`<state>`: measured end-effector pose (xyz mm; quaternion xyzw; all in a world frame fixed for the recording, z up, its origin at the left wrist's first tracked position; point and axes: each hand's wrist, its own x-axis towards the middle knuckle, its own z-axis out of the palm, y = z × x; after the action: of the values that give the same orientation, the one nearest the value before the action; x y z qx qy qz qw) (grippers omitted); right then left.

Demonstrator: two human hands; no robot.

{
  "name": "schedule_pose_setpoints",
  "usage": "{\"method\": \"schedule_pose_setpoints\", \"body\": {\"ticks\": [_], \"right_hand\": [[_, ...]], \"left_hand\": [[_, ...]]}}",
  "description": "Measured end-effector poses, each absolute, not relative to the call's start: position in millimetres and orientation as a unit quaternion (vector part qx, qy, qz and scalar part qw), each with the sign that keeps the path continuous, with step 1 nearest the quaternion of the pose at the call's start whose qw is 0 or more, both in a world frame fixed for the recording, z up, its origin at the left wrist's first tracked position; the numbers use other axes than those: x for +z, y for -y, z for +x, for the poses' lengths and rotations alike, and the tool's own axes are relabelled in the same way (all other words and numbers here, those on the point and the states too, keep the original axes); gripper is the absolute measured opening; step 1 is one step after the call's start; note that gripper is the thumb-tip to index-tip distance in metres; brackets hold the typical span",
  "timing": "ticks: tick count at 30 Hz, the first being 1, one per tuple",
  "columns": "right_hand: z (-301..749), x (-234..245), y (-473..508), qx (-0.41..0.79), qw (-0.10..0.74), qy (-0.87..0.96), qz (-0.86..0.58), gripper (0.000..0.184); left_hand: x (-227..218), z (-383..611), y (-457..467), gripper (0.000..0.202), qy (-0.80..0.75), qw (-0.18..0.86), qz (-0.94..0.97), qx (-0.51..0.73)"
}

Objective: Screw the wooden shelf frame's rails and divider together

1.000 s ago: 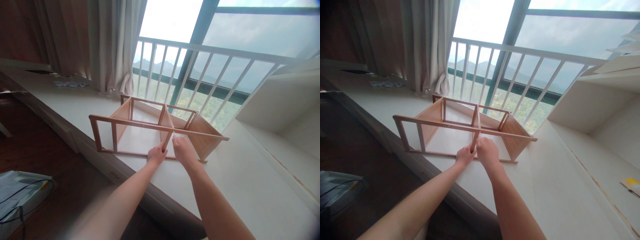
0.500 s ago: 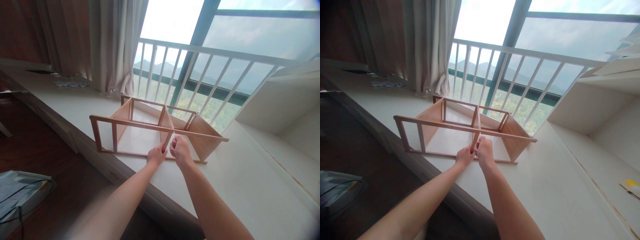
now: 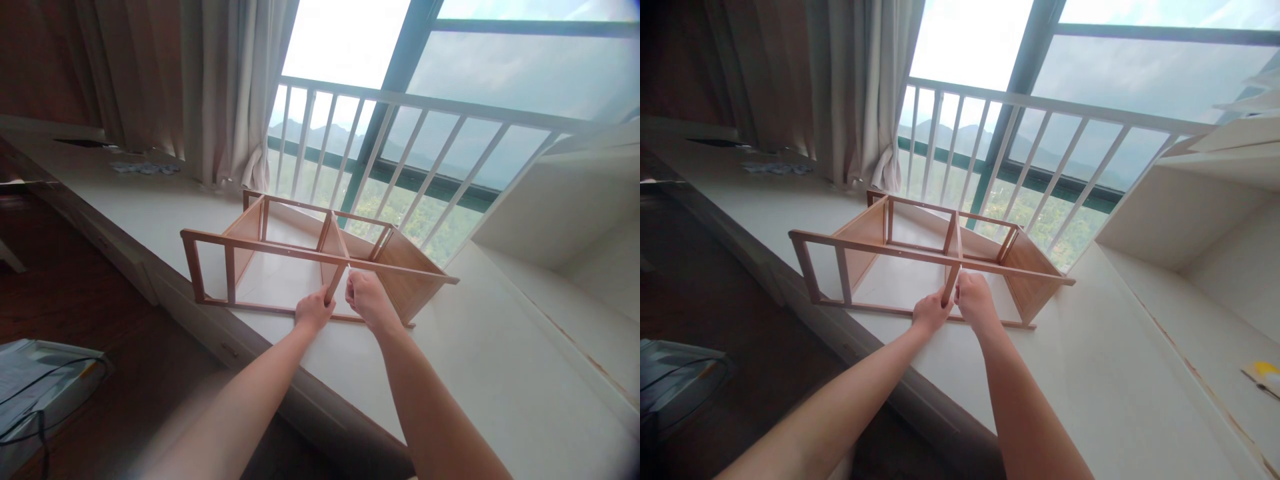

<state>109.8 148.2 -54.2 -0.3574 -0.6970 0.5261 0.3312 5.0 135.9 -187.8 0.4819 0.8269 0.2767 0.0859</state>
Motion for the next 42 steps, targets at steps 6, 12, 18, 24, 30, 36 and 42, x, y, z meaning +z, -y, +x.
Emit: {"method": "schedule_pose_setpoints", "body": {"ticks": [6,12,18,24,30,36,42], "right_hand": [[115,-57,-162,0.504,0.301,0.724,-0.362,0.035],[120,-57,-161,0.323,0.27,0.828,-0.371,0.044],[129,-35,-148,0.007,0.139,0.908,-0.395,0.021],[128,-32,-144,-0.03,0.081,0.903,-0.421,0.038],[126,-37,-145,-0.023,0.077,0.906,-0.416,0.044],[124,-32,-140,-0.047,0.061,0.901,-0.426,0.05],[124,-33,-139,-0.038,0.071,0.895,-0.439,0.05]], "left_hand": [[-188,5,-136,0.038,-0.83,0.085,0.478,0.275],[-187,6,-136,0.037,-0.828,0.082,0.481,0.278],[-188,6,-135,0.036,-0.826,0.081,0.482,0.281],[-189,6,-136,0.036,-0.825,0.079,0.483,0.283],[-189,6,-136,0.037,-0.826,0.077,0.482,0.281],[-190,6,-137,0.036,-0.827,0.081,0.482,0.276],[-189,6,-136,0.036,-0.827,0.084,0.485,0.273]]}}
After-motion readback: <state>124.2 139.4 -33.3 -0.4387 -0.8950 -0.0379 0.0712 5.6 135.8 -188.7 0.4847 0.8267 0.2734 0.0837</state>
